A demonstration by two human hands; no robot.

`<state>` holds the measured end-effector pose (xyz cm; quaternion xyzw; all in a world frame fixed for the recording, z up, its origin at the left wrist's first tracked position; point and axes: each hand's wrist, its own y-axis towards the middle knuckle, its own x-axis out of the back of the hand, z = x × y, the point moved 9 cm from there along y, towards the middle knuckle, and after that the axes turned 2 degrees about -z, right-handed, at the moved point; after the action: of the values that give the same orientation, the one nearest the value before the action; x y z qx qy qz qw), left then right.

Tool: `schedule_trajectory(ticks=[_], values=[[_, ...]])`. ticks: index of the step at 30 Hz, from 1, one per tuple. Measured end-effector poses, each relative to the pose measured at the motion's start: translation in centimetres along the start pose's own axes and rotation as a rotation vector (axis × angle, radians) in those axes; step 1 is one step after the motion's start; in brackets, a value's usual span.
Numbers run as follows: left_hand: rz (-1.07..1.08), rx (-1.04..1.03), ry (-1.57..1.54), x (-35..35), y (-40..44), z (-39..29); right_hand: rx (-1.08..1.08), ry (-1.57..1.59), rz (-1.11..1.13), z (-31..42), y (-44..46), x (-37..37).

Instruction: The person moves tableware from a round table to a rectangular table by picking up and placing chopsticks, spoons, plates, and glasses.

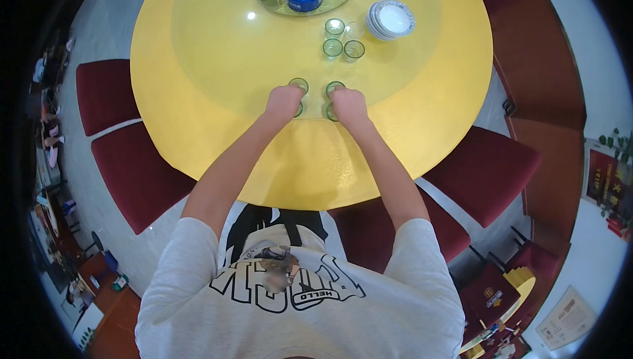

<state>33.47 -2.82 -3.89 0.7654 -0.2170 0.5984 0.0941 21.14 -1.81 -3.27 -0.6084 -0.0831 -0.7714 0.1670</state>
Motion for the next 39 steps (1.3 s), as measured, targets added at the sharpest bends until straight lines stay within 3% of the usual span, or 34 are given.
schedule_trajectory(ticks=[5, 7, 8, 9, 10, 12, 13, 19, 22, 24, 27, 29, 31, 33, 35, 37, 39], values=[[-0.097, 0.069, -0.171, 0.4, -2.8, 2.0, -0.043, 0.092, -0.008, -0.7, -0.9, 0.4], [-0.130, 0.118, -0.250, 1.0, -4.5, 3.2, -0.167, 0.474, -0.036, -1.7, -1.8, -0.2], [-0.069, 0.238, -0.490, 0.5, -5.9, 4.3, -0.160, 0.469, -0.039, -1.1, -2.4, 0.1], [-0.006, 0.357, -0.733, -0.3, -7.6, 5.3, -0.330, 0.790, -0.001, -1.2, -3.6, -0.3], [-0.015, 0.358, -0.736, 0.2, -9.2, 5.6, -0.504, 1.109, 0.041, -0.7, -5.0, -1.0], [0.017, 0.507, -1.420, -0.6, -13.4, 6.2, -0.581, 1.260, 0.037, 1.7, -7.2, -0.7], [0.014, 0.513, -1.431, -0.1, -15.2, 6.5, -0.665, 1.413, 0.037, 3.2, -8.6, -0.5], [-0.173, 0.622, -1.611, 4.6, -28.7, 7.5, -0.443, 1.533, 0.110, 15.1, -12.7, 1.5], [-0.233, 0.730, -1.906, 6.2, -34.6, 7.9, -0.328, 1.538, 0.215, 22.5, -12.8, 3.2], [-0.349, 0.641, -1.941, 7.8, -38.3, 8.8, -0.265, 1.630, 0.338, 28.5, -13.1, 3.9], [-0.519, 0.561, -2.015, 9.9, -44.3, 10.5, -0.146, 1.510, 0.383, 36.4, -14.4, 5.0], [-0.700, 0.461, -1.813, 12.1, -49.1, 11.7, -0.059, 1.481, 0.441, 41.0, -15.4, 4.4], [-0.813, 0.497, -1.776, 13.3, -55.2, 13.0, 0.060, 1.500, 0.389, 46.6, -16.6, 5.1], [-0.971, 0.428, -1.670, 16.3, -60.7, 13.7, 0.089, 1.514, 0.512, 51.9, -18.2, 4.0], [-1.117, 0.493, -1.614, 17.4, -66.5, 14.7, 0.143, 1.512, 0.650, 58.1, -18.7, 3.4], [-1.235, 0.543, -1.421, 18.7, -72.1, 15.4, 0.486, 1.376, 0.661, 65.3, -19.6, 4.8], [-1.380, 0.604, -1.345, 19.3, -77.4, 15.8, 0.550, 1.322, 0.802, 71.3, -21.0, 4.4]])
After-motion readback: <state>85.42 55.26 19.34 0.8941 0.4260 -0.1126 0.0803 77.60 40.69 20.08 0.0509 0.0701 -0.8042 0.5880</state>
